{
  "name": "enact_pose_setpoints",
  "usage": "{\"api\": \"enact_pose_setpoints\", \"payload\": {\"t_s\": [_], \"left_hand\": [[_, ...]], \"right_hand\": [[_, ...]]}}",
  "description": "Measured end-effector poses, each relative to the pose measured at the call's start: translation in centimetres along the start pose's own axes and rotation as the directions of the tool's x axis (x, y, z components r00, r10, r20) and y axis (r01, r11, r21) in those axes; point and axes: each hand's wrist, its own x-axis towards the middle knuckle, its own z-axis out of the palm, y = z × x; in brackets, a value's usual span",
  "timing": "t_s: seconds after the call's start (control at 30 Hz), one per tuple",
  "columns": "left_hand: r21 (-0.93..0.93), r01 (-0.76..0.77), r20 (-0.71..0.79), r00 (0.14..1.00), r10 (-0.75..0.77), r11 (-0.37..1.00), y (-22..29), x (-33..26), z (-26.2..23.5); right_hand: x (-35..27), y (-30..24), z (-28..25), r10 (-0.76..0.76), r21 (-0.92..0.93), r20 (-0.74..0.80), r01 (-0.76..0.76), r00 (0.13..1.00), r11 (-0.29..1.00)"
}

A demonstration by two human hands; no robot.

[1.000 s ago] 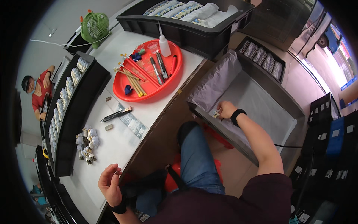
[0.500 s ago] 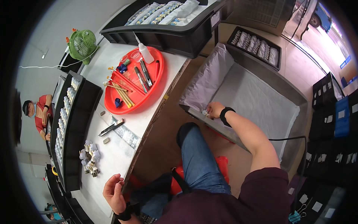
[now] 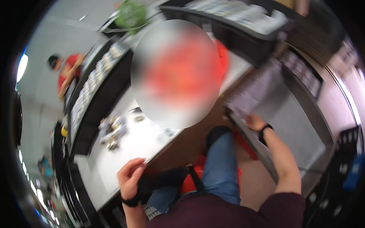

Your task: Assembling small plastic figurines and sorting them into storage trays.

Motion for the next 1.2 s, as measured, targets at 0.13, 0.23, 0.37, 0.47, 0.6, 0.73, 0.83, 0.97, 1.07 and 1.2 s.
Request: {"api": "enact_pose_setpoints", "payload": {"t_s": [0.13, 0.23, 0.37, 0.47, 0.6, 0.73, 0.83, 0.97, 1.07, 1.2], "left_hand": [[0.178, -0.161, 0.126, 0.982, 0.140, 0.971, 1.0, 0.2, -2.3], [0.376, -0.361, 0.165, 0.932, 0.322, 0.853, 2.9, 1.3, -4.5], [0.662, -0.407, 0.198, 0.905, 0.376, 0.630, 3.2, 3.6, -9.1], [0.811, -0.344, 0.156, 0.907, 0.391, 0.473, 2.9, 6.6, -12.9], [0.887, -0.172, 0.010, 0.935, 0.355, 0.428, 3.2, 11.3, -15.2], [0.968, -0.050, -0.020, 0.962, 0.272, 0.247, 1.5, 14.2, -15.0], [0.962, -0.077, 0.020, 0.977, 0.212, 0.263, 0.0, 15.1, -15.8], [0.925, -0.127, -0.003, 0.940, 0.340, 0.358, 0.9, 13.3, -16.8], [0.633, -0.179, -0.141, 0.930, 0.339, 0.754, 3.3, 9.7, -15.8], [-0.240, -0.297, 0.003, 0.952, 0.307, 0.924, 2.2, 4.4, -13.8]], "right_hand": [[-0.2, -0.1, -0.6, 0.022, 0.018, 0.029, -0.022, 0.999, 1.000], [-0.8, -0.4, -2.1, 0.072, 0.226, 0.022, -0.076, 0.997, 0.971], [-1.2, -3.8, -5.6, 0.036, 0.084, -0.232, -0.017, 0.972, 0.996], [-2.6, -7.5, -7.8, 0.063, 0.399, -0.340, 0.083, 0.938, 0.913], [-5.5, -14.9, -8.9, 0.005, 0.531, -0.405, 0.230, 0.915, 0.815], [-7.0, -21.5, -7.2, -0.122, 0.595, -0.384, 0.346, 0.915, 0.726], [-7.7, -25.9, -5.6, -0.196, 0.647, -0.312, 0.359, 0.930, 0.672], [-8.8, -30.5, -3.6, -0.290, 0.701, -0.246, 0.376, 0.925, 0.606], [-9.3, -33.5, -1.7, -0.337, 0.766, -0.187, 0.351, 0.923, 0.538], [-10.1, -38.5, 1.2, -0.397, 0.848, -0.024, 0.229, 0.917, 0.478]]}}
